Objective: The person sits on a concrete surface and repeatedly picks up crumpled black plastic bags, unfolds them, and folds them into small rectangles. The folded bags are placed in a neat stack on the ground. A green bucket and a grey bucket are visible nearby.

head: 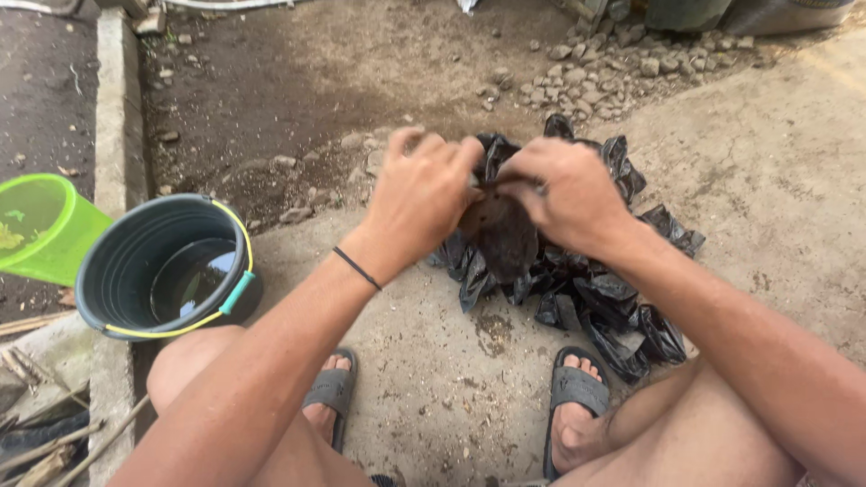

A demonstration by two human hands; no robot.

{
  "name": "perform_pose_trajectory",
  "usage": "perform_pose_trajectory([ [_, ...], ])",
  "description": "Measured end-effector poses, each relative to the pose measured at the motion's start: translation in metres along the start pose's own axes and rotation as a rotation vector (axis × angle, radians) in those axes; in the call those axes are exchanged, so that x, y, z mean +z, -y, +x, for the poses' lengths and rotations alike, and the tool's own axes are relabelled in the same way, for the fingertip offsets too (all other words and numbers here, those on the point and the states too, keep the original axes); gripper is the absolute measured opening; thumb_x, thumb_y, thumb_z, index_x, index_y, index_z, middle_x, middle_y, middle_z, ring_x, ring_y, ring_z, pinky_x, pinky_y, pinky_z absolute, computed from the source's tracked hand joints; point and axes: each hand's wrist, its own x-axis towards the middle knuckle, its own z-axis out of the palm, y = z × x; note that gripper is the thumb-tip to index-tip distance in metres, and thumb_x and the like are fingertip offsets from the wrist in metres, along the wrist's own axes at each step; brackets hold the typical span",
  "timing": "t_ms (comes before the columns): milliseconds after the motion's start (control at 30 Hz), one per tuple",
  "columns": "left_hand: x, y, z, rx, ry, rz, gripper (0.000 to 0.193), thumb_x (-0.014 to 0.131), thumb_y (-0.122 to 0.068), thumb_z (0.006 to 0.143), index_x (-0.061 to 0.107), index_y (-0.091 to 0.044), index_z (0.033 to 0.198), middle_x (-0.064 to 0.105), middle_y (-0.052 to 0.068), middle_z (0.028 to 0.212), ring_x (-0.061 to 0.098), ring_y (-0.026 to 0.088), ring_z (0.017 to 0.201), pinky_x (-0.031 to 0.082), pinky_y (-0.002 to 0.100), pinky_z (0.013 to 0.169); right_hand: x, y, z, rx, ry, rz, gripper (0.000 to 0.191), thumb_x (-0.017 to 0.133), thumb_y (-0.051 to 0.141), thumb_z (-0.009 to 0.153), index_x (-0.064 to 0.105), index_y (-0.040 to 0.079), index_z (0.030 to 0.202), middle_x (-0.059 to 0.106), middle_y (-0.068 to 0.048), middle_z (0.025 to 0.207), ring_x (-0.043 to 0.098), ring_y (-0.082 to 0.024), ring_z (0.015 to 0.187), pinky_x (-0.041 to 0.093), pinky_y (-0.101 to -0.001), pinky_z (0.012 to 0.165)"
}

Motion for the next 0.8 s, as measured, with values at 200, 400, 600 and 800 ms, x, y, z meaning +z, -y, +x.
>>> perform_pose_trajectory([
  [200,-0.026,0.022,-0.016,-0.161,0.038,-0.048,0.008,0.076,-0.023,0.096,0.073,-0.016,0.092,0.071,0.0,0.078,0.065,0.018,0.079,0.041,0.044,0.091,-0.019,0.011,0.003,0.284,0.124,0.161,0.024,0.075,0.02,0.094,0.073,0.008,0.114,0.076,-0.009,0.111,0.072,-0.018,0.095,0.059,-0.0352,0.085],
  [400,-0.053,0.047,-0.021,-0.41,0.035,-0.094,0.018,0.076,-0.031,0.095,0.073,-0.018,0.083,0.07,0.0,0.075,0.063,0.02,0.072,0.04,0.043,0.08,-0.018,0.043,0.012,0.636,-0.177,0.609,0.095,0.073,0.03,0.097,0.006,-0.003,0.157,0.034,-0.025,0.155,0.051,-0.027,0.137,0.048,-0.0429,0.108],
  [600,-0.067,0.044,-0.028,-0.322,-0.132,-0.144,0.02,0.079,-0.026,0.09,0.069,-0.011,0.082,0.069,0.004,0.081,0.065,0.026,0.079,0.039,0.046,0.081,-0.009,0.075,0.032,0.397,-0.055,0.315,0.087,0.081,0.025,0.105,0.021,-0.014,0.154,0.033,-0.041,0.151,0.037,-0.046,0.142,0.029,-0.0541,0.117],
  [800,-0.071,0.047,-0.03,-0.284,-0.169,-0.155,0.017,0.078,-0.025,0.09,0.07,-0.012,0.084,0.069,0.003,0.081,0.066,0.025,0.081,0.039,0.046,0.08,-0.018,0.095,0.044,0.479,0.235,0.319,0.077,0.08,0.031,0.088,0.039,-0.004,0.144,0.051,-0.026,0.14,0.048,-0.036,0.134,0.039,-0.052,0.111],
])
